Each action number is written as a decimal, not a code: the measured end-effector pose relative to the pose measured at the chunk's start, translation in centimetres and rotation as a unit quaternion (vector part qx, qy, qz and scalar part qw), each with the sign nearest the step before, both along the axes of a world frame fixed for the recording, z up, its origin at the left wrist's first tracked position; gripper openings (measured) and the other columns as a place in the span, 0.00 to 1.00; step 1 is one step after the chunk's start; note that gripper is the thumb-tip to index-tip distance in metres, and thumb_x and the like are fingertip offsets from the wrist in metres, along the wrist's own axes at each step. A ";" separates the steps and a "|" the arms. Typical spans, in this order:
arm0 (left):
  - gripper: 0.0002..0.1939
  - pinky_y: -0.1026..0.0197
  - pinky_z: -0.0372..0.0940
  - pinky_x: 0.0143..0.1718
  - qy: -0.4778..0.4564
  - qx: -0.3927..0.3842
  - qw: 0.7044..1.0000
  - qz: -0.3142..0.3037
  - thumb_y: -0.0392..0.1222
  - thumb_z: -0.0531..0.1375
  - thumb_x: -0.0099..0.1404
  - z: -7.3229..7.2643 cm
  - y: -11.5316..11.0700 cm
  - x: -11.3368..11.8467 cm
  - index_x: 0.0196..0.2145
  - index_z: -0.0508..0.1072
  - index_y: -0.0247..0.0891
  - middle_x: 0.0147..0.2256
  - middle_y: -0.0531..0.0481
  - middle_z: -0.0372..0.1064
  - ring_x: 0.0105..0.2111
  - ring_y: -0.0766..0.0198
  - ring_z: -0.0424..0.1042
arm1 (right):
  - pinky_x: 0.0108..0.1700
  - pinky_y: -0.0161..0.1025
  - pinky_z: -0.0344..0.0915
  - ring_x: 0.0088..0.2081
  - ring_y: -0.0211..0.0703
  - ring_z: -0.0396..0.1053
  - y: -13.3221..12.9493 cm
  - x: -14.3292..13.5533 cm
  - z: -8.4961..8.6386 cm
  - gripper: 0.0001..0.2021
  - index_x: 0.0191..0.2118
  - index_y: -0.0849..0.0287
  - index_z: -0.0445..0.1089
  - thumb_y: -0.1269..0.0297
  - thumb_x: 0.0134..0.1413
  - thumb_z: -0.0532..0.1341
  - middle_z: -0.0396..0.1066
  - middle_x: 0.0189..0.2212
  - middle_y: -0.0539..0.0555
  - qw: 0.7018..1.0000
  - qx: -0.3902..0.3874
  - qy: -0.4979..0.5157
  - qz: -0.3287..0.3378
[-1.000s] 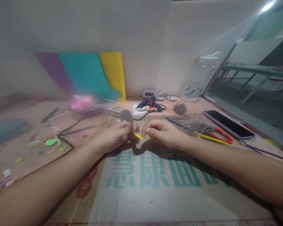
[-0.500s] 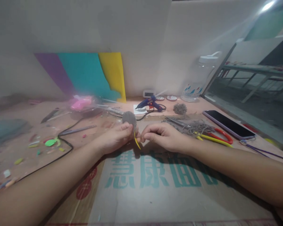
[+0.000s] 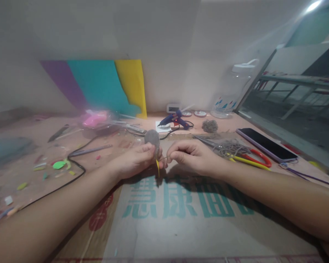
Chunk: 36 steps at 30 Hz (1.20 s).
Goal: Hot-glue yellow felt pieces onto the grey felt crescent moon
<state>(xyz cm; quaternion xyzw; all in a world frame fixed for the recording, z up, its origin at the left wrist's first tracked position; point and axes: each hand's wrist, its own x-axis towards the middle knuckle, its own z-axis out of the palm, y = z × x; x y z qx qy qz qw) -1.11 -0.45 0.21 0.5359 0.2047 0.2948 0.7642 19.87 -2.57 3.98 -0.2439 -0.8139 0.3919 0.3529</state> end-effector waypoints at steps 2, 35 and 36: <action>0.14 0.58 0.69 0.37 -0.001 -0.001 1.000 -0.003 0.50 0.64 0.62 -0.1 0.0 0.0 0.28 0.71 0.36 0.28 0.49 0.71 0.33 0.60 0.73 | 0.39 0.36 0.68 0.34 0.38 0.73 -0.1 0.0 0.2 0.10 0.30 0.58 0.72 0.65 0.62 0.58 0.76 0.29 0.50 1.000 0.002 -0.002 -0.007; 0.23 0.63 0.61 0.22 0.090 0.050 0.991 0.083 0.59 0.61 0.61 0.0 0.1 -0.1 0.28 0.72 0.33 0.24 0.45 0.70 0.22 0.63 0.69 | 0.21 0.33 0.47 0.20 0.31 0.50 0.2 1.9 2.9 0.13 0.30 0.58 0.71 0.56 0.62 0.61 0.61 0.23 0.47 0.988 -0.038 0.145 -0.027; 0.23 0.63 0.60 0.21 0.093 0.047 0.991 0.089 0.60 0.61 0.61 0.0 0.1 -0.1 0.29 0.72 0.33 0.25 0.44 0.71 0.22 0.63 0.69 | 0.21 0.33 0.47 0.20 0.31 0.50 0.3 2.0 3.0 0.13 0.30 0.58 0.71 0.55 0.62 0.61 0.60 0.23 0.47 0.988 -0.038 0.148 -0.028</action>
